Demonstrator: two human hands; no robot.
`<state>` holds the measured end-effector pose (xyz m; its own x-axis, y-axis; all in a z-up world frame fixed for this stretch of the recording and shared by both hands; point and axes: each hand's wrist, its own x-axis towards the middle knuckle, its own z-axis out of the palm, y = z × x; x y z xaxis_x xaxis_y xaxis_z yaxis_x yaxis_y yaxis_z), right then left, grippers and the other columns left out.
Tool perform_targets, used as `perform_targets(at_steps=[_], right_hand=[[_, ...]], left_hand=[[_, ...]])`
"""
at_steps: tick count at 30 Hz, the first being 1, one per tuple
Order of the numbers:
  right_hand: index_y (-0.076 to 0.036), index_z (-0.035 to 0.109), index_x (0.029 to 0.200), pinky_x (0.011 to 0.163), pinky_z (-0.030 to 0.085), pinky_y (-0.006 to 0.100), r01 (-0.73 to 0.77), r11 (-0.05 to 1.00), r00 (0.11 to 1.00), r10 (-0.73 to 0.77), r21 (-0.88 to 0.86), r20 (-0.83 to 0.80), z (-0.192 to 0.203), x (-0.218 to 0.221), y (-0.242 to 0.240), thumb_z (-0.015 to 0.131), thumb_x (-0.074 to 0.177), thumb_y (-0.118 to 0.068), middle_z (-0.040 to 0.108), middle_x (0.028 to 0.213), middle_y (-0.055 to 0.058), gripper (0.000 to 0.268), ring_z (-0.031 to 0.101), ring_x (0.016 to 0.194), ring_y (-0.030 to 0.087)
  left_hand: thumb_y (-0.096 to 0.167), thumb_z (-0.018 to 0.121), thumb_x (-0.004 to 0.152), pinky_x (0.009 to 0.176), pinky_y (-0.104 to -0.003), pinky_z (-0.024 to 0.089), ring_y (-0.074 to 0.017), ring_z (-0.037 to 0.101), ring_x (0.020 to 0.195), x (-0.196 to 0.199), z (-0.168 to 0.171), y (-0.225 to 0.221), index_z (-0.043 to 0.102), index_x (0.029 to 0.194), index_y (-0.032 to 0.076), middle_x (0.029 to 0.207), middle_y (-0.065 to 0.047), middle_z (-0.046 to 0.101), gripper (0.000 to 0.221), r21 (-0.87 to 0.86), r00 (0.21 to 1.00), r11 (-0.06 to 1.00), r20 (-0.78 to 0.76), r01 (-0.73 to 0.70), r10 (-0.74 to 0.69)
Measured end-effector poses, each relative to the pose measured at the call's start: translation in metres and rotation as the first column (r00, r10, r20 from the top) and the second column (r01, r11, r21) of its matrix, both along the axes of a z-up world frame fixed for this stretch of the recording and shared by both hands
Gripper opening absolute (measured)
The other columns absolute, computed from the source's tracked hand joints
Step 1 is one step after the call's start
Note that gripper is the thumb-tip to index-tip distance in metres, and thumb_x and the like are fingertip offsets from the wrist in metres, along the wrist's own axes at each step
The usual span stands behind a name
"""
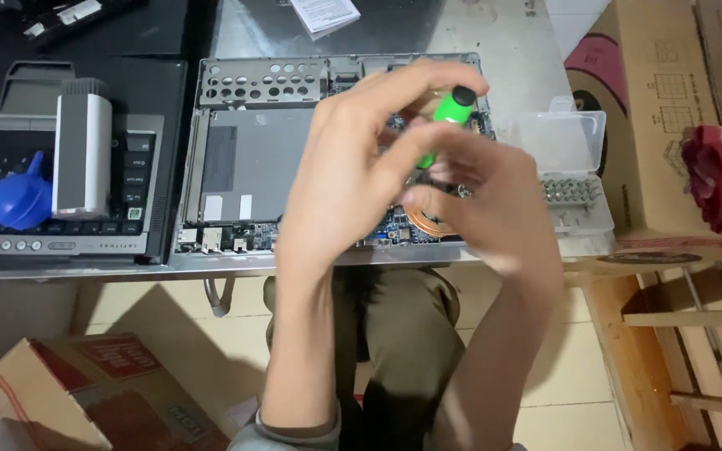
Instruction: The person holds a blue air blower in one hand and a brush in the other, brushing dust off a disassembled laptop motherboard and cooling fan on the workbench. They then pick up a green-handled screwdriver and work on the fan assembly screws.
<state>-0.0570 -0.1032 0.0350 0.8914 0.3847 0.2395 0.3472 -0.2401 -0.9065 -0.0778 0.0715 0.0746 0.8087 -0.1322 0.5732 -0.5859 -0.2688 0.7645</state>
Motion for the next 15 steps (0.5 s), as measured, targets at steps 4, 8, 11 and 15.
perform_targets(at_steps=[4, 8, 11, 15], right_hand=[[-0.004, 0.066, 0.125, 0.075, 0.052, 0.021, 0.119, 0.972, 0.991, -0.104, 0.202, -0.086, 0.018, 0.001, 0.024, 0.068, 0.082, 0.002, 0.073, 0.108, -0.001, 0.043, 0.062, 0.092, 0.003], [-0.001, 0.068, 0.120, 0.077, 0.056, 0.022, 0.159, 0.969, 0.987, -0.157, 0.191, -0.023, 0.007, 0.005, 0.029, 0.070, 0.085, 0.007, 0.075, 0.103, 0.001, 0.036, 0.065, 0.090, 0.003], [0.001, 0.068, 0.118, 0.078, 0.055, 0.023, 0.135, 0.952, 0.991, -0.133, 0.274, -0.026, -0.017, 0.009, 0.023, 0.074, 0.084, 0.007, 0.074, 0.103, 0.003, 0.035, 0.064, 0.089, 0.004], [0.002, 0.067, 0.113, 0.087, 0.059, 0.024, 0.102, 0.927, 0.995, -0.101, 0.360, -0.022, -0.009, 0.001, 0.024, 0.080, 0.090, 0.002, 0.076, 0.107, 0.004, 0.027, 0.072, 0.097, 0.007]], left_hand=[[0.001, 0.076, 0.091, 0.080, -0.024, 0.056, -0.0108, 0.066, 0.085, 0.000, 0.000, -0.008, 0.064, 0.116, 0.009, 0.093, -0.005, 0.067, 0.029, -0.030, 0.998, 0.999, 0.046, -0.040, 0.041], [0.001, 0.075, 0.095, 0.081, -0.023, 0.058, -0.0072, 0.074, 0.092, 0.003, -0.002, 0.001, 0.066, 0.118, 0.010, 0.095, -0.002, 0.074, 0.027, -0.066, 0.999, 0.998, -0.047, -0.008, 0.005], [0.002, 0.073, 0.098, 0.077, -0.021, 0.056, -0.0057, 0.073, 0.095, 0.003, -0.004, 0.009, 0.068, 0.122, 0.010, 0.098, 0.000, 0.075, 0.026, -0.058, 0.996, 0.998, -0.077, 0.027, -0.032], [0.001, 0.073, 0.099, 0.080, -0.021, 0.056, -0.0039, 0.072, 0.094, 0.002, -0.008, 0.013, 0.069, 0.121, 0.007, 0.096, 0.001, 0.075, 0.023, -0.065, 0.994, 0.995, -0.083, 0.069, -0.075]])
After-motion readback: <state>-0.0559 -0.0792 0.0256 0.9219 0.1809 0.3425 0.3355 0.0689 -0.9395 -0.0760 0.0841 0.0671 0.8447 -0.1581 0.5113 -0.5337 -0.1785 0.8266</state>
